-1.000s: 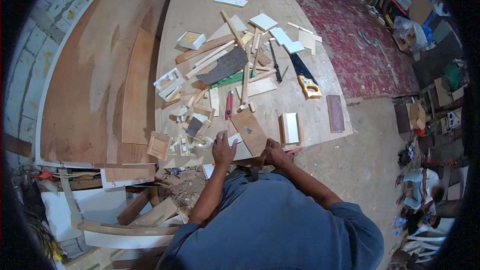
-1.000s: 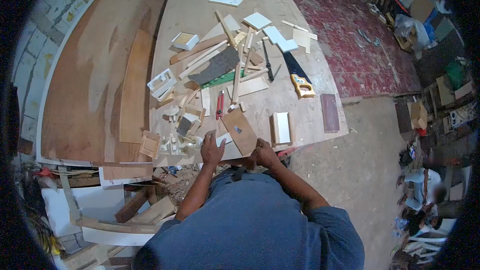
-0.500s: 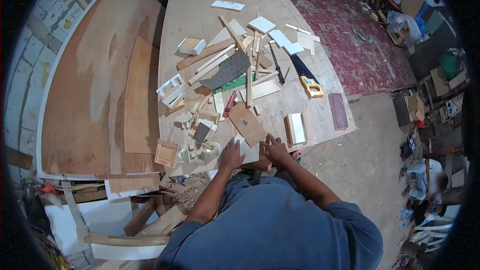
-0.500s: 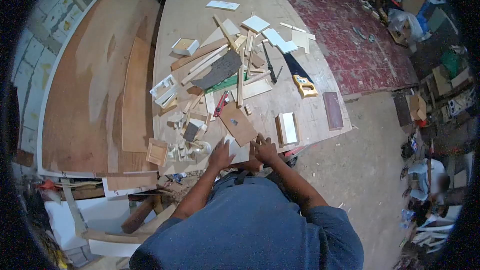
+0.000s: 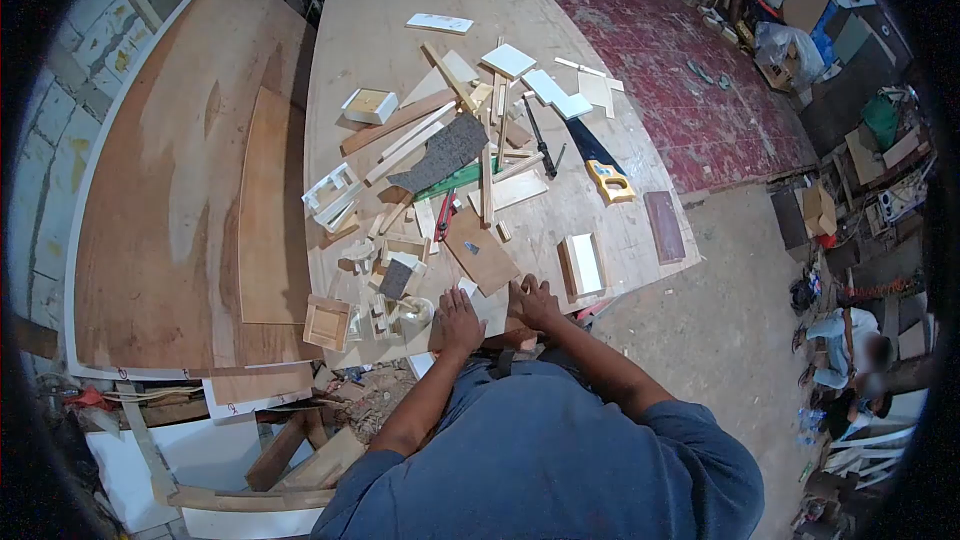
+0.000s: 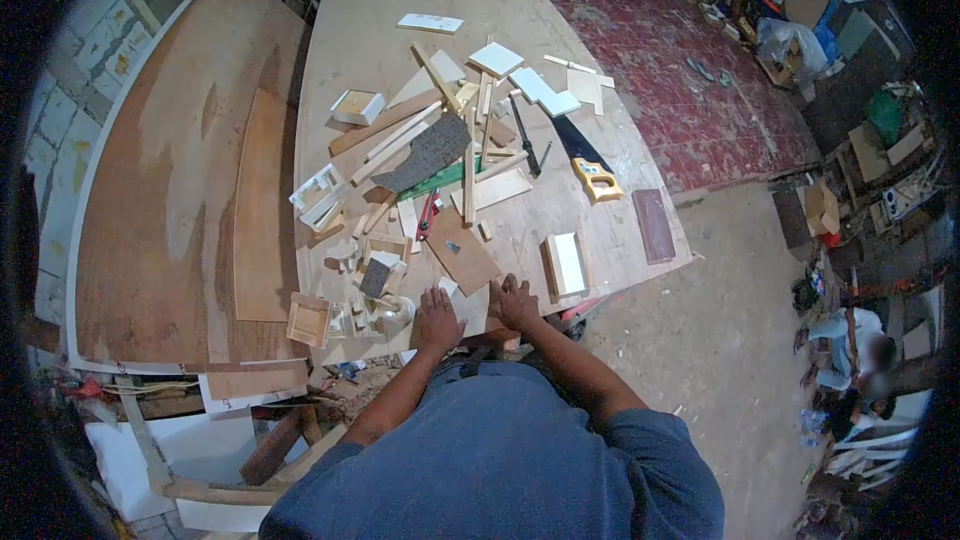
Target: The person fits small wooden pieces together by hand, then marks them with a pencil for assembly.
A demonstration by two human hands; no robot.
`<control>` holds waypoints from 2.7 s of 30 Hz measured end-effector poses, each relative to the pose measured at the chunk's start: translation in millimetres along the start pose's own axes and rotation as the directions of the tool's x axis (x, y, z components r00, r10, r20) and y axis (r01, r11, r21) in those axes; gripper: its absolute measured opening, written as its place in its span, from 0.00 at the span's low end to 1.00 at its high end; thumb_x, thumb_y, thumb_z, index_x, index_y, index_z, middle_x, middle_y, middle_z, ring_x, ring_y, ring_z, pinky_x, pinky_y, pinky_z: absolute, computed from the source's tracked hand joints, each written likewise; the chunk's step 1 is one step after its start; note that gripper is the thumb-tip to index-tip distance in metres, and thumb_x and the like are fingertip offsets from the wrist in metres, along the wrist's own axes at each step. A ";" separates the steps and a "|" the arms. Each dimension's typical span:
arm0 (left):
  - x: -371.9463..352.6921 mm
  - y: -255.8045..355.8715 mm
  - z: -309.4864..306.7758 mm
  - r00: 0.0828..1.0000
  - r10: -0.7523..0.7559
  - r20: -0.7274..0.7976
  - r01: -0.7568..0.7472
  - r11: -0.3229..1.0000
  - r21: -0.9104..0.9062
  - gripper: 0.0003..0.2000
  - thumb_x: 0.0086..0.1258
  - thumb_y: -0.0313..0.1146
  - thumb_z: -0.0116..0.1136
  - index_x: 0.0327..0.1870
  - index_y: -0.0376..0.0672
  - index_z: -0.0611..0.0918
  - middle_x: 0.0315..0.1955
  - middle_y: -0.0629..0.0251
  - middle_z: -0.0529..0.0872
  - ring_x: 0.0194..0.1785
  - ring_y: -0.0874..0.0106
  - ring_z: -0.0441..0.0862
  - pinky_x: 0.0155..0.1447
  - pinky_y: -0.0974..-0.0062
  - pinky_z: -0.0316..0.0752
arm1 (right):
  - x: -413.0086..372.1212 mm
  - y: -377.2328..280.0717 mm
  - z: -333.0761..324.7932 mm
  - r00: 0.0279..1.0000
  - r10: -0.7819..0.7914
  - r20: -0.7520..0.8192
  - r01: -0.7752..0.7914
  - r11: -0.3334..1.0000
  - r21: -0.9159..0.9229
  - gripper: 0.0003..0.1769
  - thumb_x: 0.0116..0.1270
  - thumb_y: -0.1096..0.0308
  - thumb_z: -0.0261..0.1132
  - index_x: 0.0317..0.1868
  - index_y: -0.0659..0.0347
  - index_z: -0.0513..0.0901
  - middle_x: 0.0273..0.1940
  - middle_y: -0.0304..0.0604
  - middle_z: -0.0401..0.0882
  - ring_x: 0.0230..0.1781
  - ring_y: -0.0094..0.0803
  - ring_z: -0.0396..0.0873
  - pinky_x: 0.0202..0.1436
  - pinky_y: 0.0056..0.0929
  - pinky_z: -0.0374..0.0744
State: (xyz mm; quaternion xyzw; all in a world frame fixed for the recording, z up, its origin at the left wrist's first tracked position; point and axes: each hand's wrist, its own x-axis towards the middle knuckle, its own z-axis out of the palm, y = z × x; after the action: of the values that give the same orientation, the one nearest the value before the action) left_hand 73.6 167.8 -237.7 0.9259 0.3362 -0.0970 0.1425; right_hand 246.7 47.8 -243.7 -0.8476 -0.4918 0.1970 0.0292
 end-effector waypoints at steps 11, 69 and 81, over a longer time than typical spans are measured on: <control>-0.2 9.5 -2.6 0.997 -0.068 0.046 0.068 0.998 0.002 0.50 0.64 0.51 0.63 0.76 0.28 0.49 0.78 0.44 0.46 0.80 0.46 0.40 0.76 0.38 0.46 | 11.9 0.2 -12.3 0.985 -0.052 0.167 0.058 0.998 -0.027 0.52 0.55 0.57 0.73 0.77 0.55 0.53 0.63 0.60 0.63 0.57 0.59 0.71 0.49 0.54 0.81; 53.4 161.6 40.5 0.945 -0.328 0.002 0.325 0.934 -0.151 0.13 0.66 0.30 0.50 0.37 0.43 0.89 0.40 0.52 0.89 0.46 0.58 0.88 0.47 0.57 0.83 | 45.9 303.2 -52.8 0.988 -0.109 0.105 0.135 0.948 -0.288 0.24 0.73 0.66 0.50 0.65 0.69 0.68 0.70 0.62 0.65 0.70 0.57 0.66 0.65 0.48 0.76; 56.6 177.7 17.0 0.946 -0.298 0.129 0.287 0.953 0.098 0.07 0.56 0.30 0.68 0.36 0.47 0.90 0.41 0.58 0.90 0.47 0.62 0.89 0.47 0.65 0.84 | 33.5 302.9 -50.7 0.996 -0.077 0.052 0.089 0.958 -0.272 0.44 0.47 0.65 0.79 0.64 0.63 0.67 0.69 0.54 0.66 0.65 0.49 0.73 0.57 0.40 0.82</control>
State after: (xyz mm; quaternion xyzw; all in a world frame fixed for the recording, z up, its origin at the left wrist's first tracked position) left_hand 230.4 65.6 -233.9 0.8614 0.4547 -0.1959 0.1137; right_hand 528.8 -72.5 -281.0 -0.8179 -0.5499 0.1429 -0.0903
